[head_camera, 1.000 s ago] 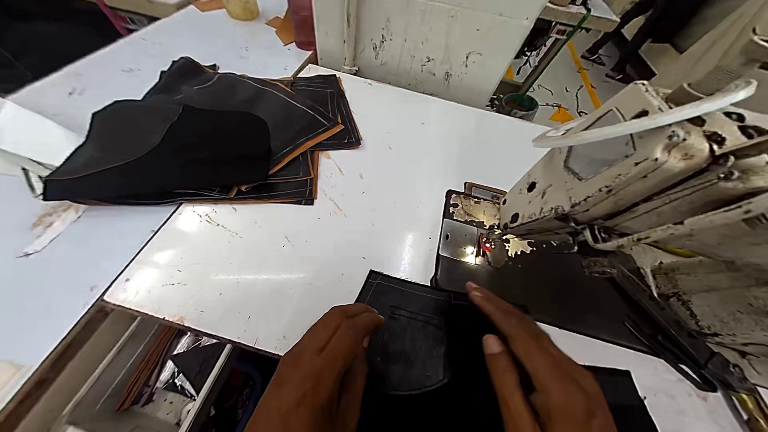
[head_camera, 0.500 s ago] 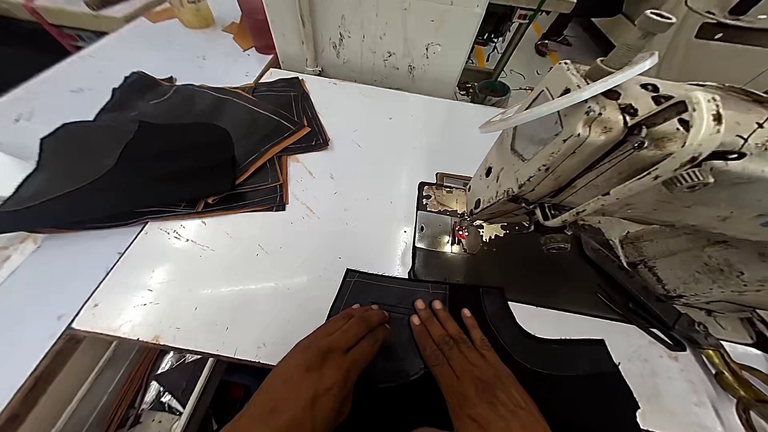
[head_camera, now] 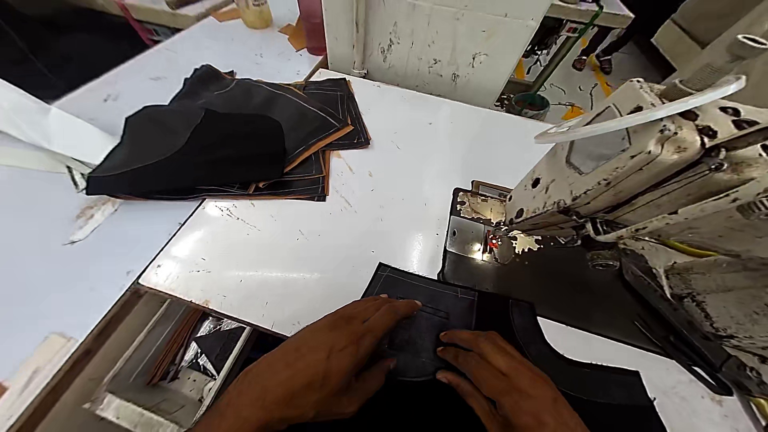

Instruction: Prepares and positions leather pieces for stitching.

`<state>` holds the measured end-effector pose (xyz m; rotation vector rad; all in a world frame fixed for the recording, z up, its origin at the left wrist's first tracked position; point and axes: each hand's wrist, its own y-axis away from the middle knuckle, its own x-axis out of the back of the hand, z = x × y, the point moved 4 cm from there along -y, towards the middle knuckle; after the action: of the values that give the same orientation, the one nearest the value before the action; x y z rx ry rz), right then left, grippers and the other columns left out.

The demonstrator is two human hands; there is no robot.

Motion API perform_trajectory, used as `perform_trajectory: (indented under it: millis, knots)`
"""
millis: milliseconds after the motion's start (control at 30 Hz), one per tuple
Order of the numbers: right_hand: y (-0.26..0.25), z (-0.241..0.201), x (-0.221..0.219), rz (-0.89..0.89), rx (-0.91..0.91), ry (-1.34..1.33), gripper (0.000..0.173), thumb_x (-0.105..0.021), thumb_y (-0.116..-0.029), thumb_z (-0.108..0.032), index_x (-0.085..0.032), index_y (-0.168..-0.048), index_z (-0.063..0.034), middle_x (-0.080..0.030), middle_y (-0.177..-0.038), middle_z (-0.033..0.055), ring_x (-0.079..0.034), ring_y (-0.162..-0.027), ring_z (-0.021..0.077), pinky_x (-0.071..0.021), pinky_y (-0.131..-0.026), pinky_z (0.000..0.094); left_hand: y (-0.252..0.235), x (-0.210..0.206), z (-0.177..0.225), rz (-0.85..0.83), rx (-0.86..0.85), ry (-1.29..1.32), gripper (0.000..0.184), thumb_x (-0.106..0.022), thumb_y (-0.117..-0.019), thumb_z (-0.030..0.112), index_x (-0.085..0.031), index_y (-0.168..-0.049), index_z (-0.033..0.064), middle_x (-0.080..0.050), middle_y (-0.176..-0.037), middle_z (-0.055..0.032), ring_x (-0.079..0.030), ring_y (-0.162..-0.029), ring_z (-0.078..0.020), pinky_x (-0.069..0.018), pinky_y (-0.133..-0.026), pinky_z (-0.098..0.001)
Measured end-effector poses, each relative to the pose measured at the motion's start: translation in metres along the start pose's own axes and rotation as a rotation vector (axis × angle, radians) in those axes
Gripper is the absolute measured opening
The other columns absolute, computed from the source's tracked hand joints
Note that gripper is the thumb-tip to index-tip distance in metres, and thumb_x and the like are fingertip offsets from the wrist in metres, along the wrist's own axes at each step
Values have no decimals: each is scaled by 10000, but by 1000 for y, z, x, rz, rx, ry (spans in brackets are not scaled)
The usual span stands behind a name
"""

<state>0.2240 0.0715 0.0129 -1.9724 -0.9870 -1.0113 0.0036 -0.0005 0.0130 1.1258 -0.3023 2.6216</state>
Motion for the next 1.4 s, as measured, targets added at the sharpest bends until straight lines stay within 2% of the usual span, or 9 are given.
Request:
perform_trajectory:
  millis: [367,600,733,867,1000,1133,1200,1300,1400]
  knots:
    - [-3,-5,0,-40,179,235,173,-546,-1050,-116,-700,-1107,-61,-713,-1188,113,-684,-1088,243,-554,-934,301,-1,-6,1,52,8,-3,581,-618,-1009,345,-441,-1514,120,-562,-1476,-36,-469,-1427,-188,-355,-1213,-368]
    - [-15,-17,-6,25,163,345,267,-568,-1044,-327,-726,-1147,-138,-734,-1155,34,-686,-1019,210,-549,-816,330,-1,-7,1,67,22,-7,620,-662,-979,388,-451,-1508,144,-568,-1466,-1,-480,-1412,-164,-381,-1196,-361]
    - [-23,-35,-6,-29,255,520,269,-509,-1048,-187,-745,-1059,-58,-753,-1061,99,-708,-856,237,-554,-712,341,0,-7,0,58,36,16,634,-671,-973,399,-449,-1511,148,-562,-1471,4,-471,-1418,-159,-377,-1199,-351]
    - [-25,-53,-7,-112,296,646,292,-442,-1019,-18,-729,-1061,19,-757,-1059,175,-755,-881,274,-601,-748,357,-1,-7,-1,29,49,40,644,-672,-973,385,-430,-1523,154,-552,-1473,-2,-469,-1412,-150,-380,-1191,-349]
    - [-30,-41,-2,-56,254,537,215,-515,-1004,-80,-720,-978,-20,-748,-963,137,-733,-807,250,-590,-666,332,-2,-7,-1,40,27,56,649,-686,-968,360,-430,-1518,131,-559,-1467,-29,-481,-1404,-171,-384,-1189,-363]
    - [-32,-18,2,-35,74,304,188,-560,-1000,-182,-715,-945,-89,-734,-981,77,-720,-912,192,-595,-733,280,-3,-6,1,56,32,59,643,-678,-974,348,-425,-1519,119,-571,-1452,-51,-483,-1405,-197,-366,-1198,-373]
    - [-31,-11,2,-17,41,212,190,-569,-1001,-206,-719,-950,-100,-733,-996,66,-711,-949,171,-589,-777,263,-6,-8,2,97,30,27,542,-634,-1004,361,-493,-1473,128,-602,-1411,-48,-517,-1373,-194,-390,-1180,-373]
    - [-28,-5,3,-4,26,105,211,-560,-1030,-230,-723,-980,-106,-732,-1024,56,-701,-985,147,-580,-828,247,-10,-12,3,188,-34,-41,301,-513,-1073,298,-675,-1260,127,-671,-1304,-41,-594,-1284,-181,-457,-1119,-377]
    - [-24,3,14,47,-16,-23,301,-485,-1084,-263,-723,-1138,-87,-730,-1184,74,-691,-1123,151,-580,-943,287,-9,-11,2,207,-118,-87,259,-493,-1073,203,-741,-1105,133,-692,-1257,-29,-614,-1252,-182,-483,-1092,-379]
